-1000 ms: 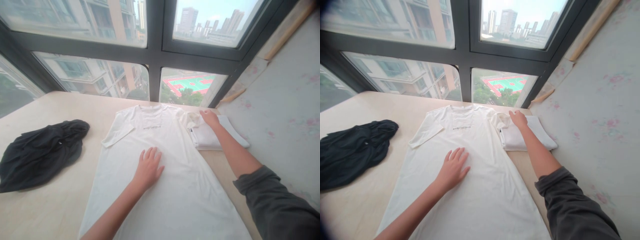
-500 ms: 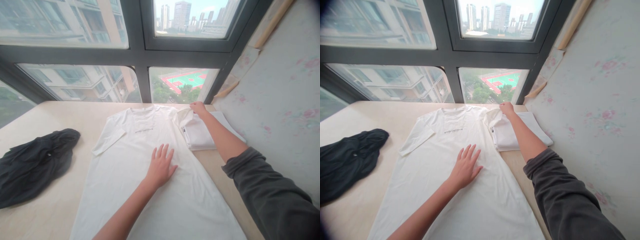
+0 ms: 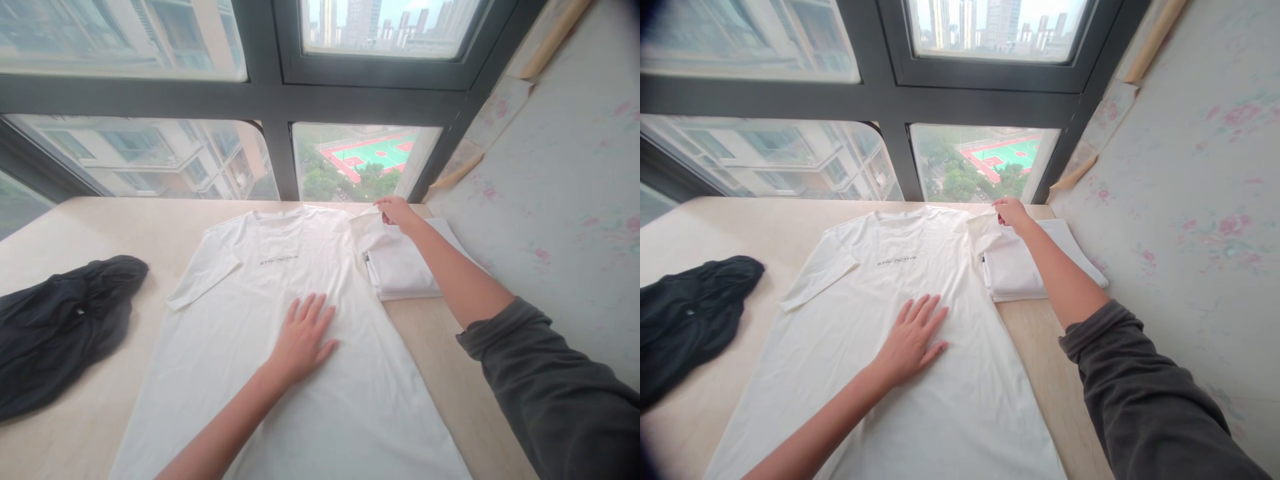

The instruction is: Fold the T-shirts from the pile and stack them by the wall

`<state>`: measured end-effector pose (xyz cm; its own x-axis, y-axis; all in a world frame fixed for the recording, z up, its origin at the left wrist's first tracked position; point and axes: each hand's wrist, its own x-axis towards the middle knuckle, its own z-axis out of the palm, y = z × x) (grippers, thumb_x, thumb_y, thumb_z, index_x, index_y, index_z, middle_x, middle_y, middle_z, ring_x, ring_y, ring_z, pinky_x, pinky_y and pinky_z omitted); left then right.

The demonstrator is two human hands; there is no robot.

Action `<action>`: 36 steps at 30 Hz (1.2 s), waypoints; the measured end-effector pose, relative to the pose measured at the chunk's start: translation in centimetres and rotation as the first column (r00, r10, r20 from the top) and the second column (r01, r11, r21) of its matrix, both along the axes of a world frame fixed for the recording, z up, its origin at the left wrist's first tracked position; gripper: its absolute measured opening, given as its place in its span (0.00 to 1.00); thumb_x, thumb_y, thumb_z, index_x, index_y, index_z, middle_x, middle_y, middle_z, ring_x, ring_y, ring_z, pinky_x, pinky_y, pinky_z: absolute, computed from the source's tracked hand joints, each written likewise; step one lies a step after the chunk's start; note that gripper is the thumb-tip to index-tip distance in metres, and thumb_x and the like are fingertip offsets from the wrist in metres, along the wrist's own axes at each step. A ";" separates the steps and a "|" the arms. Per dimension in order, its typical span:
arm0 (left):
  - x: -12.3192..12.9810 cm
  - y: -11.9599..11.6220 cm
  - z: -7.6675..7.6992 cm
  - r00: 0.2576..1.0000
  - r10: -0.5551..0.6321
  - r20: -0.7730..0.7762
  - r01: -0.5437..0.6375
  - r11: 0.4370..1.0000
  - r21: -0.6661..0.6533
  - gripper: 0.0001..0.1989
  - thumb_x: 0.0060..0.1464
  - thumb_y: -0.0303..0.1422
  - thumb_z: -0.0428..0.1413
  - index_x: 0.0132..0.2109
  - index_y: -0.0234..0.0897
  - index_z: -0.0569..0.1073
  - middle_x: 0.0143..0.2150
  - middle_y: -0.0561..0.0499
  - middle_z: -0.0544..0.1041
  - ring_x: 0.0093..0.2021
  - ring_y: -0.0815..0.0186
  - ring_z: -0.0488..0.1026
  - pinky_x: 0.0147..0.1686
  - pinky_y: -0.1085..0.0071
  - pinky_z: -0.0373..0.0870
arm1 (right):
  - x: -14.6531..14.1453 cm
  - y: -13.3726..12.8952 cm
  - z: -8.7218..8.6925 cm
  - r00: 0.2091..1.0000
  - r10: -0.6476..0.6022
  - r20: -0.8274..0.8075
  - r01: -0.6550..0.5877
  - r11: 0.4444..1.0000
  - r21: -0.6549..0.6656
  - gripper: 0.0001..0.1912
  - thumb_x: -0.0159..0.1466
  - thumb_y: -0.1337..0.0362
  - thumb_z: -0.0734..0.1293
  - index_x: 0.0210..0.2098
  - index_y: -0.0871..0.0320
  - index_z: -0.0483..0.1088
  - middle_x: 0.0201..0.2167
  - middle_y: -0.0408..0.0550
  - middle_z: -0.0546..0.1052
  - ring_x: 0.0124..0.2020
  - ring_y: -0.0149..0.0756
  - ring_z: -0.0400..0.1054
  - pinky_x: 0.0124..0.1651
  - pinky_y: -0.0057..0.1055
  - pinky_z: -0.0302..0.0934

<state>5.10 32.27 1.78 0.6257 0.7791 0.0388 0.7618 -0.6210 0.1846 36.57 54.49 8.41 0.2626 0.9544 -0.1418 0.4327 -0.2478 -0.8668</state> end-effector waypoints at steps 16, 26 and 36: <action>15.2 15.8 6.3 0.978 0.200 0.060 -0.192 0.974 -0.120 0.18 0.62 0.40 0.57 0.55 0.35 0.71 0.53 0.44 0.74 0.49 0.61 0.74 0.48 0.58 0.75 | 1.7 -0.2 -0.2 0.988 0.093 0.123 -0.080 0.991 -0.112 0.03 0.56 0.72 0.66 0.27 0.61 0.68 0.23 0.42 0.67 0.24 0.25 0.60 0.28 0.23 0.56; 17.1 11.2 5.2 0.981 0.123 0.149 -0.112 0.990 -0.081 0.13 0.58 0.20 0.47 0.42 0.30 0.76 0.42 0.38 0.74 0.49 0.54 0.73 0.46 0.60 0.68 | 1.1 0.1 -0.5 0.945 0.169 0.280 -0.139 0.982 -0.126 0.07 0.54 0.69 0.68 0.23 0.59 0.65 0.20 0.39 0.61 0.24 0.26 0.54 0.26 0.25 0.52; 14.1 13.1 4.2 0.723 0.386 0.573 -0.190 0.909 -0.371 0.14 0.60 0.35 0.53 0.52 0.40 0.69 0.53 0.42 0.74 0.50 0.57 0.73 0.51 0.60 0.68 | -1.6 0.6 2.2 0.808 0.135 0.574 -0.182 0.983 0.024 0.14 0.58 0.67 0.66 0.42 0.59 0.78 0.43 0.48 0.78 0.42 0.38 0.69 0.43 0.29 0.60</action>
<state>19.24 45.33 5.94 0.2782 0.9555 0.0978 0.5463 -0.2411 0.8022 34.98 55.11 10.62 0.1181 0.9913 0.0580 0.8807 -0.0776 -0.4673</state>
